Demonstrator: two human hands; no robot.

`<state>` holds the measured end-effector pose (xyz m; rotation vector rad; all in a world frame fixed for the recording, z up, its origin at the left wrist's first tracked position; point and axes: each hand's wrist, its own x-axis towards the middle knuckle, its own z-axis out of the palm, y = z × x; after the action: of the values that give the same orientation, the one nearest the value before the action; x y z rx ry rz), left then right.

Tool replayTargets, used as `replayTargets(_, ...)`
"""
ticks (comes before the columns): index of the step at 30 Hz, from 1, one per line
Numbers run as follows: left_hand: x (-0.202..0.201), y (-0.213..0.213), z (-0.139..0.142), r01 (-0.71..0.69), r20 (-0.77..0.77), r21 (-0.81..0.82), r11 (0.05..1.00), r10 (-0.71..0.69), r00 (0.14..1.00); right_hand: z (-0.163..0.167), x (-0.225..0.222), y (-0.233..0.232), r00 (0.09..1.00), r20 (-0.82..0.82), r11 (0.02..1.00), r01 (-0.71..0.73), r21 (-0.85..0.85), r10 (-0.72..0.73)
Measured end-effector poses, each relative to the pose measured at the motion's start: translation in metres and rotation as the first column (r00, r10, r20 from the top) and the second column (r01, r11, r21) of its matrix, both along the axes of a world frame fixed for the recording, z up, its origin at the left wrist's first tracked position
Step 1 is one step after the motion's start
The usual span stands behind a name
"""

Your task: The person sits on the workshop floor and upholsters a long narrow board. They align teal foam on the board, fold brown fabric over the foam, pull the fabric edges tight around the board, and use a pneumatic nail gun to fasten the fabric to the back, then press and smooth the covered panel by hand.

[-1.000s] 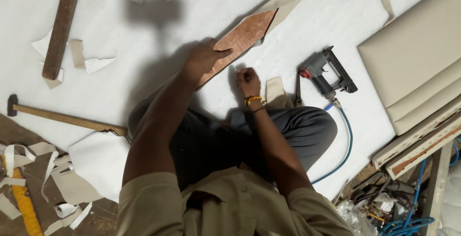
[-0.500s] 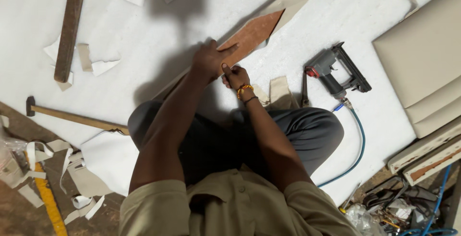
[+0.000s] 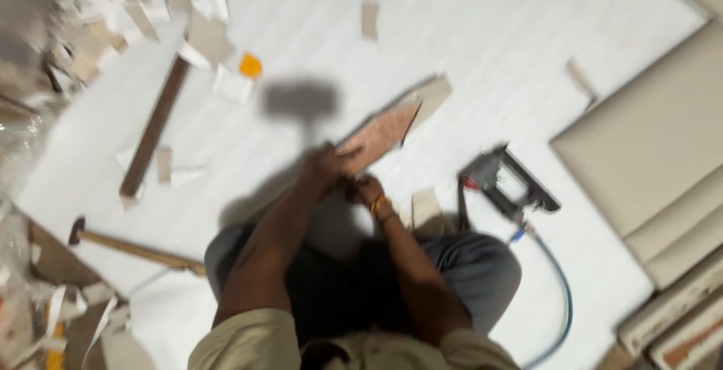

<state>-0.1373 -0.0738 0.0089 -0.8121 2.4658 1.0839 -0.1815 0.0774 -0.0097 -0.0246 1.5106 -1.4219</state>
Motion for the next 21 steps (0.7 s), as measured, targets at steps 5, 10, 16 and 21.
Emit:
replayTargets(5,0.011,0.007,0.039,0.422,0.138,-0.345,0.838,-0.400,0.906,0.021,0.008,0.004,0.995,0.071,0.994,0.078,-0.071,-0.073)
replayTargets(10,0.027,0.015,0.053,0.383,0.011,-0.472,0.794,-0.429,0.903,0.019,0.015,0.010,0.990,0.107,0.996,0.093,-0.009,-0.091)
replayTargets(16,0.019,0.010,0.043,0.432,0.114,-0.393,0.812,-0.423,0.899,0.026,0.016,0.009,0.998,0.035,0.996,0.048,0.075,-0.050)
replayTargets(21,0.025,0.009,0.043,0.412,0.055,-0.386,0.825,-0.425,0.903,0.046,0.025,0.013,0.931,-0.363,0.966,0.051,0.254,0.046)
